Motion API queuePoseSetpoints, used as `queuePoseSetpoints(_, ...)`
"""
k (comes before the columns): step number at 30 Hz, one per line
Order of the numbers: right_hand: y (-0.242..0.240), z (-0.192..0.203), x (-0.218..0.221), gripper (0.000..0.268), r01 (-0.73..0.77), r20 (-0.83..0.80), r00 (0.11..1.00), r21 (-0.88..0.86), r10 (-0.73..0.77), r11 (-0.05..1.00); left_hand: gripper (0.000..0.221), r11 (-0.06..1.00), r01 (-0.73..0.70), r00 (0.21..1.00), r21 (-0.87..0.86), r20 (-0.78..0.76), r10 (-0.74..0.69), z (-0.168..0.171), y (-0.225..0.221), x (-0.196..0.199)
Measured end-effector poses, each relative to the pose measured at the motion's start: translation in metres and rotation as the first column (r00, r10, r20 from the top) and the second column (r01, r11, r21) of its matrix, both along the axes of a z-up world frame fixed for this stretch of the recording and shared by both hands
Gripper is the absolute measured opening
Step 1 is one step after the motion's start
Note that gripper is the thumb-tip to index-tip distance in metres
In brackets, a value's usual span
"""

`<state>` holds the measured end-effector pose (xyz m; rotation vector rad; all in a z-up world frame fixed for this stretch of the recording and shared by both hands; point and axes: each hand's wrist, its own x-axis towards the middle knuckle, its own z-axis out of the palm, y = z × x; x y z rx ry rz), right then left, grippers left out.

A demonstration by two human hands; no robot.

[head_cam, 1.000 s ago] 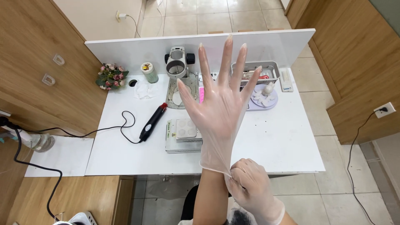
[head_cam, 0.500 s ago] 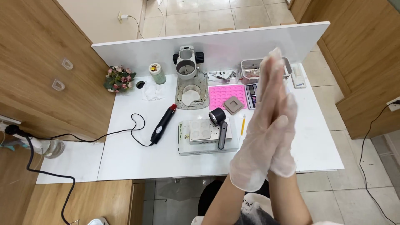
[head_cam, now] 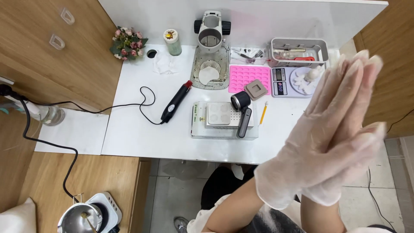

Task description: Trimming and cleaning small molded wax objects using a stylus tool.

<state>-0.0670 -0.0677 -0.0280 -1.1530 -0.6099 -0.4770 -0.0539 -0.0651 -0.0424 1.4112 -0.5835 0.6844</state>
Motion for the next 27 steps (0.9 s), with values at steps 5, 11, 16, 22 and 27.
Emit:
queuePoseSetpoints(5,-0.012,-0.009,0.011,0.074,0.175,-0.100,0.975,-0.199,-0.198,0.964,0.065,0.933,0.316,0.932,-0.175,-0.128,-0.339,-0.030,0.027,-0.006)
queuePoseSetpoints(11,-0.068,-0.073,0.053,0.066,0.471,0.001,0.881,-0.095,-0.473,0.877,0.076,0.851,0.507,0.860,-0.139,0.014,-0.510,-0.066,0.040,-0.033)
queuePoseSetpoints(16,-0.057,-0.164,0.084,0.044,0.310,-0.486,0.765,-0.296,-0.422,0.903,0.069,0.964,-0.066,0.855,0.259,-0.484,0.189,-0.164,0.124,0.011)
queuePoseSetpoints(22,0.025,-0.194,0.087,0.077,0.017,-0.468,0.559,-0.819,-0.685,0.574,0.071,0.551,-0.300,0.762,0.779,-0.152,0.629,-0.187,0.184,0.069)
queuePoseSetpoints(27,0.033,-0.200,0.092,0.077,-0.059,-0.375,0.570,-0.906,-0.731,0.419,0.068,0.249,-0.242,0.816,0.938,0.058,0.575,-0.241,0.172,0.084)
